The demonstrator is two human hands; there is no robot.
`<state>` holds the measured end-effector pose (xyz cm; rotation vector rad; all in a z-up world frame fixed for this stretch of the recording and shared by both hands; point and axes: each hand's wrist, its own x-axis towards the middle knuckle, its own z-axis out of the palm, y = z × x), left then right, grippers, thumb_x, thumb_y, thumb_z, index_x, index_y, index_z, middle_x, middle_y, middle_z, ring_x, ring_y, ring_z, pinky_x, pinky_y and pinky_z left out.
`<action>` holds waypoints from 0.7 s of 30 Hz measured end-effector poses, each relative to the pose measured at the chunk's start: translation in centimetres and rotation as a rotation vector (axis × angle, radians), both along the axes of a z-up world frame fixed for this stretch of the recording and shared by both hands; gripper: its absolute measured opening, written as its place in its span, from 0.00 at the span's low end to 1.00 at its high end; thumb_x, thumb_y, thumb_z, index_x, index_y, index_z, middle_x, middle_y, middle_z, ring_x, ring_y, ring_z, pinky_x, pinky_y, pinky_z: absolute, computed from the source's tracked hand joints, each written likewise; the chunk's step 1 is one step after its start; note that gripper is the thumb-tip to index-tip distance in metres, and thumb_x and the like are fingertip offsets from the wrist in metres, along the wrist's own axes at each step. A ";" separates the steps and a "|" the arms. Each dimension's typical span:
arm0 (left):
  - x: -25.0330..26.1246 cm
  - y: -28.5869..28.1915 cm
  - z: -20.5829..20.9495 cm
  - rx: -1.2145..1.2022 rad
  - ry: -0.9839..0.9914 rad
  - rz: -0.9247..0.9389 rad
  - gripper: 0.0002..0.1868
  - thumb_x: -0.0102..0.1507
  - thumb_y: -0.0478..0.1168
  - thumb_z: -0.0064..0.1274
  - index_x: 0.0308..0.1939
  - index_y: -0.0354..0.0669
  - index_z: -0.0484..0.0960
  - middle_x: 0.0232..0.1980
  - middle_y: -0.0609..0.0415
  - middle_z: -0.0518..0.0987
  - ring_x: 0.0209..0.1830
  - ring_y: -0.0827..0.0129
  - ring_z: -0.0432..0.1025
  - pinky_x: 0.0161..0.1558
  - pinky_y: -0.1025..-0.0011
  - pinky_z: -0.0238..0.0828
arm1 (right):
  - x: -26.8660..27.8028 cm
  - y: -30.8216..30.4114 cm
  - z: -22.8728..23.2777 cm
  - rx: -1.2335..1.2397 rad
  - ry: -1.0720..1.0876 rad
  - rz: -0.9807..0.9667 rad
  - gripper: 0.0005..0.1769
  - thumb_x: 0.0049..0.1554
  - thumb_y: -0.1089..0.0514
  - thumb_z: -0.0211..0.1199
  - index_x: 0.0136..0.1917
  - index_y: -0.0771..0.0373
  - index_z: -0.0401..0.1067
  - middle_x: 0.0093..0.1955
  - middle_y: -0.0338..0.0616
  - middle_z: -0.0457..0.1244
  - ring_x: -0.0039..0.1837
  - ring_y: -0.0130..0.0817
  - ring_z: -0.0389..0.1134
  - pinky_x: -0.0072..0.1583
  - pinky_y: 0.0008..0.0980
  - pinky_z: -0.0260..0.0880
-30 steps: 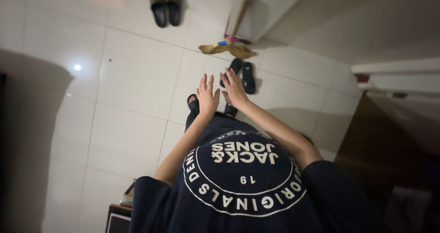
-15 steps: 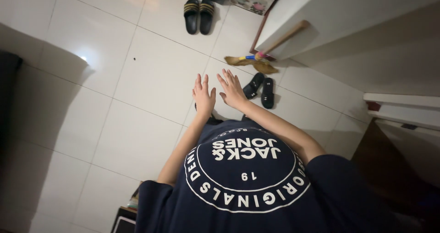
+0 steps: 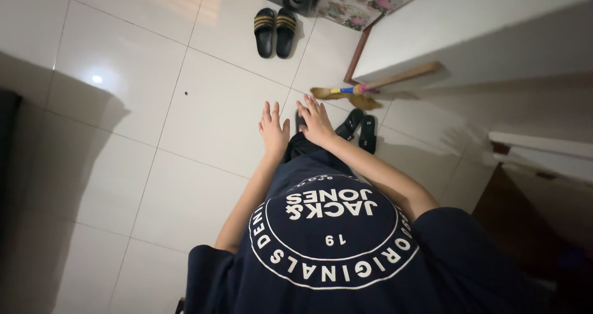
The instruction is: Check a floor fan, sweep the floor with a broom, and organize multiple pairs of sandals and slippers.
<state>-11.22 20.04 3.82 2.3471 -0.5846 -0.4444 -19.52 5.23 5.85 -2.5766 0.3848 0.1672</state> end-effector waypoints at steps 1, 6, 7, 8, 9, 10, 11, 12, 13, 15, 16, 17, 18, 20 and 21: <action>1.0 -0.6 -0.4 0.000 0.005 0.006 0.37 0.63 0.41 0.58 0.76 0.48 0.64 0.82 0.41 0.54 0.80 0.44 0.51 0.72 0.33 0.46 | 0.9 -0.8 -0.7 0.000 0.005 0.006 0.49 0.51 0.57 0.70 0.80 0.59 0.52 0.83 0.62 0.41 0.84 0.60 0.40 0.77 0.62 0.43; 6.7 -4.5 -2.1 0.041 0.009 0.035 0.38 0.62 0.41 0.58 0.75 0.46 0.64 0.81 0.41 0.55 0.79 0.43 0.53 0.71 0.32 0.46 | 6.6 -6.1 -3.6 0.000 0.030 0.052 0.47 0.50 0.55 0.71 0.78 0.59 0.54 0.82 0.60 0.43 0.82 0.61 0.41 0.78 0.61 0.42; 7.7 -4.8 -2.2 0.045 0.018 0.041 0.38 0.62 0.41 0.58 0.75 0.46 0.64 0.81 0.41 0.55 0.79 0.43 0.53 0.71 0.32 0.46 | 7.9 -7.0 -3.6 0.004 0.039 0.058 0.47 0.50 0.55 0.71 0.78 0.59 0.54 0.82 0.60 0.43 0.82 0.61 0.41 0.78 0.61 0.42; 8.8 -5.5 -2.5 0.063 0.006 0.043 0.38 0.62 0.41 0.59 0.75 0.46 0.63 0.81 0.41 0.55 0.78 0.43 0.53 0.70 0.32 0.47 | 9.3 -8.3 -3.7 -0.014 0.077 0.063 0.45 0.52 0.55 0.70 0.78 0.59 0.54 0.82 0.59 0.43 0.83 0.60 0.41 0.77 0.62 0.42; 9.9 -6.2 -2.9 0.082 -0.006 0.045 0.38 0.62 0.42 0.59 0.75 0.45 0.63 0.81 0.41 0.55 0.78 0.43 0.53 0.70 0.32 0.47 | 10.7 -9.5 -3.8 -0.033 0.116 0.068 0.44 0.54 0.55 0.69 0.79 0.59 0.54 0.83 0.59 0.42 0.83 0.59 0.41 0.76 0.64 0.41; 10.9 -6.7 -3.2 0.082 0.003 0.056 0.38 0.62 0.42 0.59 0.75 0.45 0.63 0.81 0.41 0.55 0.78 0.43 0.53 0.70 0.32 0.47 | 11.7 -10.2 -4.2 -0.034 0.124 0.079 0.44 0.54 0.55 0.69 0.79 0.59 0.54 0.83 0.59 0.42 0.83 0.59 0.41 0.76 0.64 0.41; 12.0 -7.0 -3.6 0.100 -0.002 0.062 0.38 0.62 0.42 0.59 0.75 0.45 0.63 0.81 0.41 0.55 0.78 0.42 0.52 0.70 0.32 0.47 | 12.8 -10.9 -4.6 -0.040 0.159 0.111 0.45 0.54 0.54 0.68 0.79 0.58 0.53 0.83 0.59 0.42 0.84 0.58 0.40 0.77 0.64 0.42; 12.9 -7.3 -3.8 0.120 -0.005 0.072 0.39 0.62 0.42 0.59 0.76 0.45 0.63 0.81 0.41 0.55 0.78 0.42 0.52 0.70 0.31 0.47 | 13.7 -11.5 -4.9 -0.044 0.197 0.145 0.46 0.53 0.54 0.68 0.80 0.58 0.52 0.83 0.58 0.41 0.84 0.57 0.40 0.77 0.63 0.42; 13.5 -7.6 -4.2 0.122 0.008 0.085 0.39 0.62 0.42 0.59 0.76 0.45 0.63 0.81 0.41 0.55 0.78 0.42 0.52 0.70 0.31 0.47 | 14.7 -12.0 -5.1 -0.043 0.208 0.159 0.46 0.53 0.54 0.68 0.80 0.58 0.52 0.83 0.58 0.41 0.84 0.57 0.40 0.77 0.63 0.42; 15.4 -7.9 -5.2 0.163 0.007 0.097 0.39 0.61 0.42 0.60 0.75 0.45 0.63 0.82 0.41 0.54 0.78 0.43 0.52 0.70 0.31 0.48 | 17.3 -12.8 -5.9 -0.047 0.213 0.161 0.46 0.54 0.54 0.68 0.80 0.58 0.51 0.84 0.59 0.41 0.84 0.58 0.40 0.78 0.62 0.42; 16.6 -8.2 -5.3 0.164 0.013 0.106 0.39 0.61 0.42 0.60 0.75 0.45 0.63 0.82 0.41 0.54 0.78 0.43 0.52 0.70 0.31 0.48 | 18.2 -13.0 -6.4 -0.047 0.218 0.171 0.46 0.54 0.54 0.68 0.80 0.58 0.51 0.84 0.59 0.41 0.84 0.58 0.40 0.78 0.62 0.42; 17.8 -8.6 -5.5 0.176 0.030 0.114 0.40 0.60 0.43 0.61 0.75 0.45 0.63 0.81 0.43 0.54 0.79 0.45 0.51 0.70 0.31 0.47 | 19.2 -13.2 -7.0 -0.036 0.240 0.162 0.46 0.54 0.54 0.68 0.80 0.59 0.52 0.84 0.59 0.41 0.84 0.58 0.40 0.78 0.63 0.42; 19.0 -8.8 -5.7 0.192 0.048 0.115 0.40 0.60 0.43 0.61 0.75 0.46 0.63 0.81 0.45 0.55 0.79 0.46 0.51 0.69 0.30 0.47 | 20.1 -13.1 -7.8 -0.021 0.262 0.147 0.45 0.54 0.53 0.68 0.80 0.59 0.52 0.83 0.59 0.41 0.84 0.58 0.40 0.77 0.63 0.42; 21.5 -9.4 -7.7 0.221 0.078 0.114 0.40 0.60 0.44 0.61 0.75 0.47 0.63 0.81 0.47 0.54 0.80 0.47 0.50 0.69 0.29 0.46 | 22.0 -13.4 -9.6 -0.018 0.291 0.149 0.46 0.54 0.53 0.68 0.80 0.59 0.52 0.83 0.59 0.41 0.83 0.58 0.40 0.77 0.63 0.43; 22.9 -9.7 -8.8 0.244 0.102 0.111 0.40 0.60 0.44 0.61 0.74 0.47 0.64 0.81 0.49 0.54 0.81 0.49 0.50 0.69 0.29 0.46 | 22.9 -13.5 -10.6 -0.020 0.315 0.147 0.46 0.54 0.53 0.68 0.80 0.58 0.52 0.83 0.59 0.42 0.83 0.58 0.41 0.77 0.62 0.44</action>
